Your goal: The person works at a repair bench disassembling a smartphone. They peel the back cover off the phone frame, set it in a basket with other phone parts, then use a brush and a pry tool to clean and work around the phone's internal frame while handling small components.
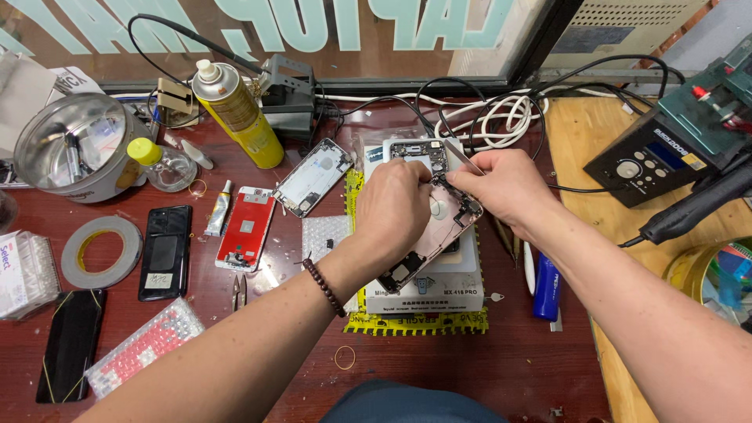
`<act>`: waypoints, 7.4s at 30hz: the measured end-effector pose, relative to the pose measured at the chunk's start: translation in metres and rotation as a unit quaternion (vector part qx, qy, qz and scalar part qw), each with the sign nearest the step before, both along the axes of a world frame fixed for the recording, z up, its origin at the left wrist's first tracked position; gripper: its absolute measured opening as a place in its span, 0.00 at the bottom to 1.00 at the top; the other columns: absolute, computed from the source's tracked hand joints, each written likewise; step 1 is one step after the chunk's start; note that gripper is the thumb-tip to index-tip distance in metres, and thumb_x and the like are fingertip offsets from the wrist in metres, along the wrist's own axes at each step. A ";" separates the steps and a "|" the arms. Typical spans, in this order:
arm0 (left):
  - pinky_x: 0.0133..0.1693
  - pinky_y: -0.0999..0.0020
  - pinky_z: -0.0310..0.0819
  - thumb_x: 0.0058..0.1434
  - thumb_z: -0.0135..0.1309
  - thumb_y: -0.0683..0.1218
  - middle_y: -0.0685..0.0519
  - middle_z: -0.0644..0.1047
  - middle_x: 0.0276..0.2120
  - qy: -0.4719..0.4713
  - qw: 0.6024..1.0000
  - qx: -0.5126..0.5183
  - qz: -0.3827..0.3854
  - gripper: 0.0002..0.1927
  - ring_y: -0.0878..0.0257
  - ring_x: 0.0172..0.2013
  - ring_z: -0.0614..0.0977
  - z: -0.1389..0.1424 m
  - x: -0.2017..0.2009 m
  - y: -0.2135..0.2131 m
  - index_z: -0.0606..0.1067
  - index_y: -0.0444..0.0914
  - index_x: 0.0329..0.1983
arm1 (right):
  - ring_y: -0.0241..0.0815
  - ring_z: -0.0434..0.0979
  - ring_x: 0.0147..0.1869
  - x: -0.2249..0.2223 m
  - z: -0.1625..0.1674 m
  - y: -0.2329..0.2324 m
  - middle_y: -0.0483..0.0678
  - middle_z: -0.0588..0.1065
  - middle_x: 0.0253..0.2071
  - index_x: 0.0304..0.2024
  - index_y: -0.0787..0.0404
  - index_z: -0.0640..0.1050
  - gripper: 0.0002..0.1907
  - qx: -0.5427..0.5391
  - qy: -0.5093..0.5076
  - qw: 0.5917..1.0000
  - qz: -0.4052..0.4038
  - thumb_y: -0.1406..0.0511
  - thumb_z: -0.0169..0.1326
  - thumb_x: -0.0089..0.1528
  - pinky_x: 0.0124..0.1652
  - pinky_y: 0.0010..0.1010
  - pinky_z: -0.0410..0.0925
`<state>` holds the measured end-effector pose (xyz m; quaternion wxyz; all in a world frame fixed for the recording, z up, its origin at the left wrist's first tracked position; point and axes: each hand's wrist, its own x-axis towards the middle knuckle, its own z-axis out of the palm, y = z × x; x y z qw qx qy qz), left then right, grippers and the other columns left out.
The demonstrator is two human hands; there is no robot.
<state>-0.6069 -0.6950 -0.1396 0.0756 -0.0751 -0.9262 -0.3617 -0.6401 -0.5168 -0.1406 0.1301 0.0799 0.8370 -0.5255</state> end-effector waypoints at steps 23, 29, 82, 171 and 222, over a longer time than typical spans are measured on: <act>0.21 0.71 0.74 0.57 0.62 0.43 0.51 0.80 0.27 -0.346 0.823 0.451 0.012 0.07 0.67 0.21 0.78 0.045 -0.029 -0.013 0.78 0.34 0.34 | 0.35 0.80 0.33 -0.027 0.069 -0.001 0.46 0.80 0.34 0.41 0.63 0.81 0.09 -0.117 -0.097 0.988 0.008 0.64 0.59 0.61 0.31 0.31 0.73; 0.26 0.71 0.79 0.56 0.60 0.38 0.50 0.81 0.29 -0.327 0.784 0.528 -0.026 0.05 0.66 0.26 0.82 0.039 -0.033 -0.014 0.79 0.34 0.36 | 0.35 0.79 0.33 -0.023 0.073 -0.001 0.45 0.80 0.34 0.42 0.63 0.81 0.09 -0.136 -0.046 0.989 0.015 0.65 0.60 0.62 0.33 0.32 0.73; 0.24 0.69 0.78 0.61 0.58 0.40 0.48 0.81 0.27 -0.315 0.823 0.472 0.006 0.05 0.65 0.22 0.80 0.059 -0.025 -0.008 0.79 0.31 0.35 | 0.31 0.79 0.40 -0.001 0.090 0.006 0.45 0.81 0.38 0.44 0.63 0.83 0.11 -0.046 0.101 0.990 0.089 0.71 0.62 0.59 0.39 0.23 0.73; 0.11 0.70 0.59 0.67 0.52 0.54 0.54 0.70 0.14 -0.373 0.781 0.501 -0.001 0.16 0.67 0.10 0.68 0.063 -0.010 -0.001 0.77 0.36 0.34 | 0.25 0.69 0.27 0.009 0.094 0.003 0.41 0.78 0.32 0.42 0.59 0.81 0.07 -0.142 -0.012 0.990 -0.013 0.65 0.58 0.62 0.21 0.18 0.52; 0.27 0.66 0.81 0.60 0.51 0.35 0.51 0.79 0.28 -0.362 0.785 0.502 0.030 0.12 0.65 0.24 0.80 0.046 -0.017 -0.002 0.75 0.36 0.47 | 0.28 0.73 0.31 0.013 0.070 0.010 0.43 0.78 0.28 0.42 0.60 0.82 0.10 0.079 0.131 0.986 0.063 0.61 0.56 0.67 0.32 0.23 0.66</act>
